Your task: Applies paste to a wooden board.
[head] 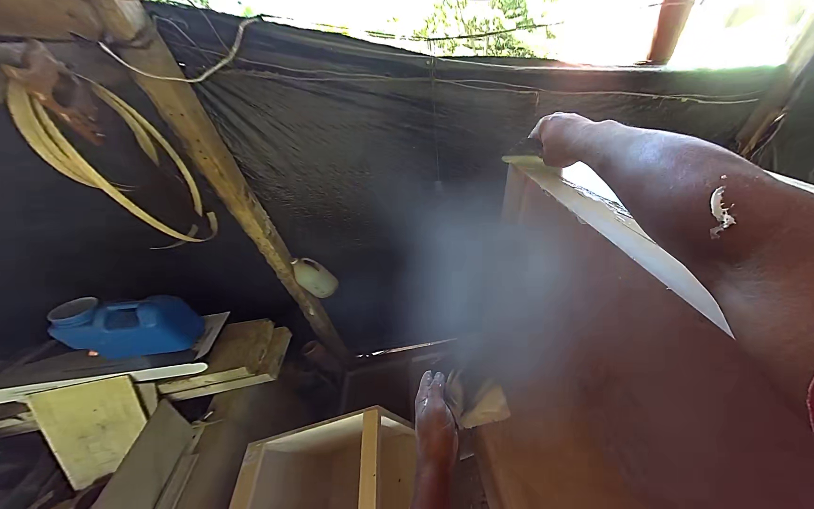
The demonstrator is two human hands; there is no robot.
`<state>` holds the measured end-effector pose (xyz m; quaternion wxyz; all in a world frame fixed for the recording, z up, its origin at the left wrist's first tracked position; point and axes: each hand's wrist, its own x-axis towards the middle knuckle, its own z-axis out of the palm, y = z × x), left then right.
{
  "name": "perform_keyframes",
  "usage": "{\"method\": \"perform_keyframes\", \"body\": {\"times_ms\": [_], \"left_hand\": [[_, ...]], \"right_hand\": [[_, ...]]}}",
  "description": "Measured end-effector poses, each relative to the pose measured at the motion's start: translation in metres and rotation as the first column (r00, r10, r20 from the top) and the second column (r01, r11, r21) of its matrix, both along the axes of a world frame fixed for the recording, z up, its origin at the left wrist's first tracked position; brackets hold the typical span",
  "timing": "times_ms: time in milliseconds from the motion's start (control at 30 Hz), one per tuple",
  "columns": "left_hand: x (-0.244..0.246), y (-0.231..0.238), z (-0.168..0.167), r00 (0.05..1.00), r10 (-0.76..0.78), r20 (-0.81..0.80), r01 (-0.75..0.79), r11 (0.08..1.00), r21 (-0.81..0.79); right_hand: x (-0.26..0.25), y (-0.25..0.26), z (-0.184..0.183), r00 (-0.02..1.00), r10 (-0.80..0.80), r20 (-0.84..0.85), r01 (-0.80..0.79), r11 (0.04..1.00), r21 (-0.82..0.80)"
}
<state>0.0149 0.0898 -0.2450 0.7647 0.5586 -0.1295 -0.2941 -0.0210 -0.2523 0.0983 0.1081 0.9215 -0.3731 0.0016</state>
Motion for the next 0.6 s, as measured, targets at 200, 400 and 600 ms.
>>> {"method": "perform_keyframes", "body": {"times_ms": [200, 400, 600], "left_hand": [[-0.011, 0.006, -0.002, 0.998, -0.061, -0.025, 0.061, 0.998, 0.026], [-0.016, 0.013, 0.014, 0.997, -0.060, -0.037, 0.058, 0.997, -0.053], [-0.033, 0.000, 0.053, 0.996, -0.086, -0.023, 0.081, 0.985, -0.151]], "right_hand": [[0.005, 0.010, 0.006, 0.995, -0.010, -0.098, 0.009, 1.000, -0.014], [0.006, 0.023, 0.022, 0.995, -0.008, -0.100, 0.010, 1.000, 0.025], [-0.020, 0.053, 0.041, 0.973, 0.036, -0.229, -0.021, 0.998, 0.067]]}}
